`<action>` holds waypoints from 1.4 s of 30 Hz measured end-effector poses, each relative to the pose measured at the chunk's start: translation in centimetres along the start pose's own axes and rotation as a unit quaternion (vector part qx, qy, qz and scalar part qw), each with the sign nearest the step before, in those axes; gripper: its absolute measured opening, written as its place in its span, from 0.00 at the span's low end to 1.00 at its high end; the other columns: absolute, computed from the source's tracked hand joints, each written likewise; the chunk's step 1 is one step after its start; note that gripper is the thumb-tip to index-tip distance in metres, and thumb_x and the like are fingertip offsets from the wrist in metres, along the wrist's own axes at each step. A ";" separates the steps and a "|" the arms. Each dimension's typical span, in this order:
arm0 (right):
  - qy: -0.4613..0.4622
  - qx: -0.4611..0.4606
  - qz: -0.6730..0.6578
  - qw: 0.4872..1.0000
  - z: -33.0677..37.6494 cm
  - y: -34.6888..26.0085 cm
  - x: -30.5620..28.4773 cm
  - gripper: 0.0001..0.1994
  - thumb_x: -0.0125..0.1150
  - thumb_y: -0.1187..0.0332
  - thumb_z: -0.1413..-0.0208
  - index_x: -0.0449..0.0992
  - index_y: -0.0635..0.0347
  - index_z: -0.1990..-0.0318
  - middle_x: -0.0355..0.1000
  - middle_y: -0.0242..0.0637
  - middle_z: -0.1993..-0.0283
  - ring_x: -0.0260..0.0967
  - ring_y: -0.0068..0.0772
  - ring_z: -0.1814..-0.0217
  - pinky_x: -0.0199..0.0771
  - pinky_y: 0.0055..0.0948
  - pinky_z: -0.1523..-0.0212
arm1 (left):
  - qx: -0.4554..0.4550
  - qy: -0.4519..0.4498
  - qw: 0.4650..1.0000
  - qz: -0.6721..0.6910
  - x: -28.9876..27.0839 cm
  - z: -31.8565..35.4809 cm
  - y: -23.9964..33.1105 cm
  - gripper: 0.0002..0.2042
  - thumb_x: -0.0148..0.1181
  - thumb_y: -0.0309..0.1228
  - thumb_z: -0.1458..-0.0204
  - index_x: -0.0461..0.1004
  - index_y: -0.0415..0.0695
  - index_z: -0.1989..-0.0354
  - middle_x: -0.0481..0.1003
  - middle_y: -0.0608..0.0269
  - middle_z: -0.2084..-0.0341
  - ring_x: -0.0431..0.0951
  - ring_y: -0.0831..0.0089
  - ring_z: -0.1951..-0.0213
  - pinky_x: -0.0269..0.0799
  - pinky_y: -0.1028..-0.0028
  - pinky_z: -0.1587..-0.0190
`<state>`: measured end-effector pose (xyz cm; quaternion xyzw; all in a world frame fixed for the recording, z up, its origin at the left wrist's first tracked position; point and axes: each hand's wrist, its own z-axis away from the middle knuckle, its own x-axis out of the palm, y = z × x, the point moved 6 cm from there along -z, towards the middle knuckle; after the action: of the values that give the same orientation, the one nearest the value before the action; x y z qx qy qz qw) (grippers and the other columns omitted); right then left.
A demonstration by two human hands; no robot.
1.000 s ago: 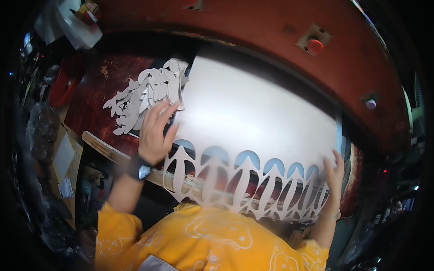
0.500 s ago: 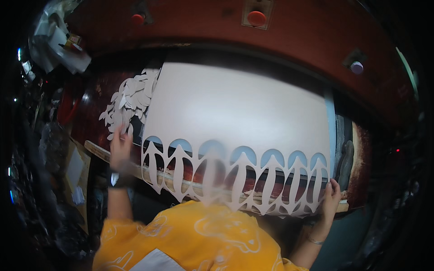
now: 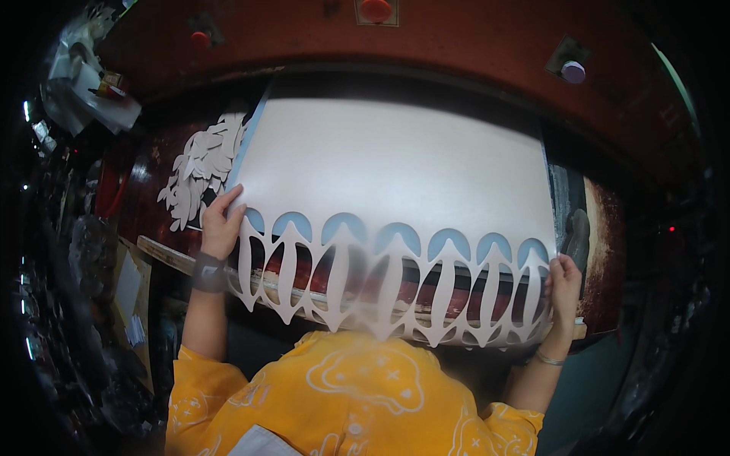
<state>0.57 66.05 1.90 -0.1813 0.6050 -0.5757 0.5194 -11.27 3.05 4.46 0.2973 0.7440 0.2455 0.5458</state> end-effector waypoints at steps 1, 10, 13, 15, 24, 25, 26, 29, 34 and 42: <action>-0.009 -0.002 0.013 1.000 0.2 0.1 0.1 0.07 0.52 0.66 0.41 0.71 0.59 0.61 0.60 0.22 0.85 0.53 0.12 0.89 0.51 0.13 0.90 | -0.024 0.003 0.999 -0.038 -0.3 0.3 -0.1 0.17 0.59 0.25 0.55 0.74 0.39 0.54 0.74 0.48 0.68 0.75 0.57 0.65 0.69 0.70 0.60; 0.134 -0.180 0.299 0.927 -0.6 -2.0 -3.9 0.17 0.60 0.67 0.49 0.70 0.64 0.52 0.70 0.44 0.57 0.67 0.42 0.52 0.65 0.37 0.48 | -0.017 -0.041 0.994 -0.100 -2.4 2.2 -0.1 0.15 0.62 0.26 0.56 0.76 0.40 0.58 0.67 0.56 0.79 0.69 0.63 0.77 0.65 0.70 0.72; 0.081 -0.161 0.388 0.904 -3.3 1.0 -3.6 0.32 0.63 0.65 0.53 0.60 0.57 0.39 0.57 0.51 0.39 0.51 0.53 0.36 0.50 0.43 0.36 | -0.021 -0.058 0.989 -0.132 -2.3 1.8 0.4 0.15 0.63 0.28 0.57 0.77 0.41 0.58 0.66 0.57 0.80 0.68 0.64 0.77 0.64 0.69 0.72; 0.132 -0.176 0.450 0.866 -4.8 2.7 -4.0 0.33 0.64 0.65 0.54 0.60 0.55 0.38 0.55 0.52 0.37 0.50 0.54 0.35 0.49 0.44 0.35 | -0.009 -0.066 0.986 -0.152 -2.4 1.5 0.7 0.16 0.63 0.28 0.56 0.76 0.42 0.55 0.65 0.58 0.81 0.67 0.68 0.79 0.64 0.72 0.73; 0.125 -0.067 0.166 0.976 -5.5 -1.0 -4.2 0.28 0.60 0.77 0.56 0.66 0.66 0.42 0.73 0.38 0.61 0.69 0.26 0.62 0.69 0.21 0.58 | 0.117 -0.098 0.981 -0.122 -3.0 0.5 0.1 0.17 0.64 0.33 0.56 0.76 0.46 0.56 0.71 0.60 0.78 0.73 0.64 0.75 0.69 0.70 0.71; 0.122 -0.112 0.140 0.976 -4.3 -4.0 -2.7 0.27 0.58 0.77 0.55 0.67 0.66 0.43 0.72 0.41 0.58 0.69 0.27 0.60 0.69 0.23 0.59 | 0.140 -0.104 0.977 -0.122 -3.1 0.3 0.1 0.17 0.64 0.34 0.56 0.76 0.46 0.56 0.71 0.60 0.78 0.73 0.63 0.74 0.69 0.70 0.71; 0.096 -0.188 0.123 0.970 -2.8 -7.3 -0.4 0.27 0.58 0.75 0.55 0.67 0.65 0.42 0.72 0.41 0.59 0.68 0.26 0.61 0.69 0.23 0.61 | 0.122 -0.138 0.975 -0.122 -2.8 0.1 -0.5 0.16 0.62 0.37 0.55 0.75 0.48 0.56 0.74 0.58 0.71 0.74 0.58 0.65 0.71 0.66 0.63; 0.016 -0.218 0.085 0.972 2.5 -14.7 8.0 0.29 0.59 0.69 0.57 0.68 0.62 0.42 0.70 0.38 0.64 0.67 0.23 0.65 0.67 0.20 0.65 | 0.160 -0.149 0.969 -0.111 -2.8 -0.7 -1.0 0.15 0.63 0.37 0.57 0.76 0.47 0.60 0.71 0.59 0.69 0.72 0.60 0.62 0.69 0.67 0.61; -0.190 -0.223 0.105 0.950 8.2 -22.4 28.2 0.32 0.62 0.67 0.63 0.69 0.57 0.43 0.71 0.42 0.59 0.69 0.34 0.59 0.68 0.28 0.56 | 0.238 -0.120 0.963 -0.035 -2.7 -1.4 -1.5 0.15 0.64 0.35 0.60 0.77 0.45 0.62 0.72 0.59 0.59 0.69 0.59 0.53 0.66 0.63 0.53; -0.128 -0.276 0.405 0.862 9.9 -26.1 45.5 0.32 0.63 0.63 0.58 0.63 0.51 0.40 0.52 0.57 0.36 0.58 0.60 0.41 0.60 0.49 0.41 | 0.204 -0.080 0.975 0.029 -2.8 -1.0 -2.5 0.15 0.66 0.32 0.63 0.77 0.45 0.62 0.72 0.59 0.61 0.69 0.58 0.55 0.66 0.62 0.54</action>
<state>-19.04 16.74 7.94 -0.1283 0.6877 -0.0962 0.7081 -12.00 -0.77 4.87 0.4425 0.7235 0.0797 0.5239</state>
